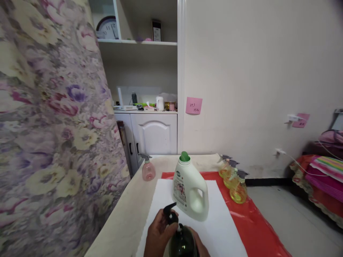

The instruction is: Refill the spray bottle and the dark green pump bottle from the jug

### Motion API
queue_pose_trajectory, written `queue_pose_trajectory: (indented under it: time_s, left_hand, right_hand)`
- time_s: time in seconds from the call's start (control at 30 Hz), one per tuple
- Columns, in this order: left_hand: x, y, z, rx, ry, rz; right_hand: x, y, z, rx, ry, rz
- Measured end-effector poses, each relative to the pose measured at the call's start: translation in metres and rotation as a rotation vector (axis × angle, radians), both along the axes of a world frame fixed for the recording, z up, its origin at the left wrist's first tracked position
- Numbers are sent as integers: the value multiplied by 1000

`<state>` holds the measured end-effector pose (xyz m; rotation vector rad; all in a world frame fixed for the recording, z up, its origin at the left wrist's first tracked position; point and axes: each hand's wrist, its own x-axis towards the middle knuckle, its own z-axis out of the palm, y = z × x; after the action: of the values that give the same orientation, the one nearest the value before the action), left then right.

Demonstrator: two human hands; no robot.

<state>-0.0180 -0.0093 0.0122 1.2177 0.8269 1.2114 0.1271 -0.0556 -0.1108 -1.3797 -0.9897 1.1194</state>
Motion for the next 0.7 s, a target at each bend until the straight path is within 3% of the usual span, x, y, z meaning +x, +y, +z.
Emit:
queue_pose_trajectory:
  time_s: [0.23, 0.5, 0.7]
  left_hand:
    - [-17, -1, 6, -23, -146, 223]
    - [-43, 5, 24, -43, -393, 286]
    - [-51, 9, 25, -22, -324, 331]
  right_hand:
    - [1, 1, 2, 30, -42, 10]
    - [-1, -7, 12, 69, 8, -13]
    - [2, -12, 18, 90, 24, -32]
